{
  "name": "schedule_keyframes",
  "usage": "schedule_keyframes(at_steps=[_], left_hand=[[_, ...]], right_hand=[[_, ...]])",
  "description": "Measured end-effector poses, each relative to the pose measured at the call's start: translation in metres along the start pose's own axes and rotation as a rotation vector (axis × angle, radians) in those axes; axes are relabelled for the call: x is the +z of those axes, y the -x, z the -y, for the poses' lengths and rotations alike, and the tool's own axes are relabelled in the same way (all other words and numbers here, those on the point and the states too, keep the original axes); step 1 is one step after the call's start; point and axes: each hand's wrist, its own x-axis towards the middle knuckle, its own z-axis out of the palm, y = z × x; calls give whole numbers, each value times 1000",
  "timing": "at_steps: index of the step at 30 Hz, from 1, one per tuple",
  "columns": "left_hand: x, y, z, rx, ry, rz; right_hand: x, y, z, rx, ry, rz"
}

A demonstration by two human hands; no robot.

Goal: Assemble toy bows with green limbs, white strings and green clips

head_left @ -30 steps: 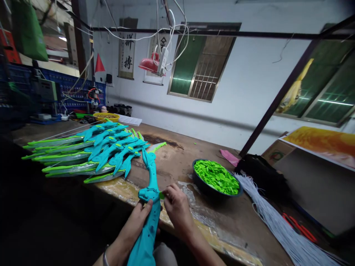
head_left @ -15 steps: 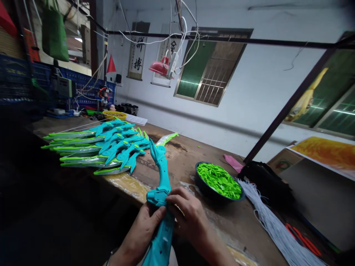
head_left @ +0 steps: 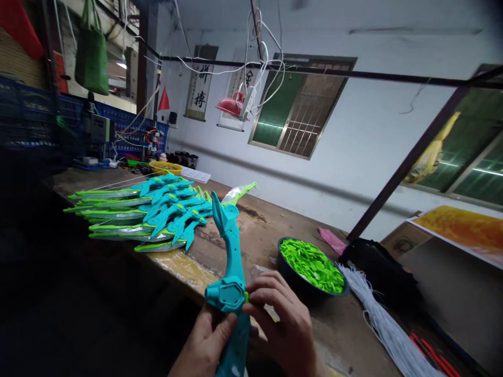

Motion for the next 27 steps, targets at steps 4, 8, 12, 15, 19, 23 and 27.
schedule_keyframes(at_steps=[4, 8, 12, 15, 19, 23, 27], left_hand=[[5, 6, 4, 27, -46, -45], [8, 9, 1, 75, -77, -37], [13, 10, -7, 100, -126, -32], [17, 9, -13, 181, -123, 15], [21, 8, -19, 222, -107, 118], [18, 11, -17, 190, -104, 75], [9, 15, -14, 166, -198, 107]], right_hand=[[4, -2, 9, -20, 1, 51], [3, 2, 13, -44, 32, 74], [-1, 7, 15, -42, 54, 74], [-2, 8, 17, -26, 57, 63], [-1, 5, 20, -25, 61, 65], [-3, 1, 20, -27, 82, 80], [-6, 1, 15, -145, 81, 95]])
